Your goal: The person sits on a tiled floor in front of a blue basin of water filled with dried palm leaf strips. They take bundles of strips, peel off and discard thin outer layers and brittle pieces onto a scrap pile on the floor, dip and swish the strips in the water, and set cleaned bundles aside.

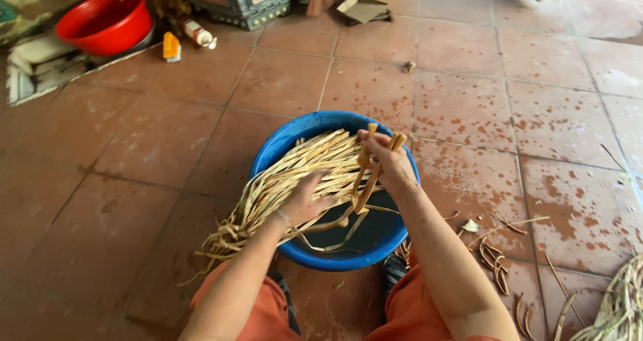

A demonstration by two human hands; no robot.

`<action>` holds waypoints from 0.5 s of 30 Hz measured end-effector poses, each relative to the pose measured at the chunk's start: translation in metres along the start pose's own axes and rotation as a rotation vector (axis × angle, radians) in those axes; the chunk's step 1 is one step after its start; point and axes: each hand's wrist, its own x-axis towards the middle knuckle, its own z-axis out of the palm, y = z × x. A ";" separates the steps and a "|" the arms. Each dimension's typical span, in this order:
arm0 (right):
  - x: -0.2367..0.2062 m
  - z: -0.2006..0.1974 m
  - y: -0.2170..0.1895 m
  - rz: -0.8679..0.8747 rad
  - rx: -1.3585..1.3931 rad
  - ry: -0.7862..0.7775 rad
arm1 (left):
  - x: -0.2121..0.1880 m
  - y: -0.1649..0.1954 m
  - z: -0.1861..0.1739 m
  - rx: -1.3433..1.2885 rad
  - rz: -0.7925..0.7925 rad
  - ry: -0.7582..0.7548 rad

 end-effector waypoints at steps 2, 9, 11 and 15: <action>-0.004 0.012 0.009 0.075 -0.012 -0.053 | 0.013 0.000 0.013 -0.070 0.033 0.157; -0.025 0.036 0.013 0.101 -0.158 -0.152 | 0.036 0.004 0.036 -0.554 -0.205 0.245; -0.031 0.039 0.005 0.093 -0.236 -0.185 | 0.037 0.008 0.037 -0.644 -0.242 0.224; -0.037 0.043 -0.009 0.036 -0.333 -0.178 | 0.036 0.014 0.040 -0.815 -0.345 0.165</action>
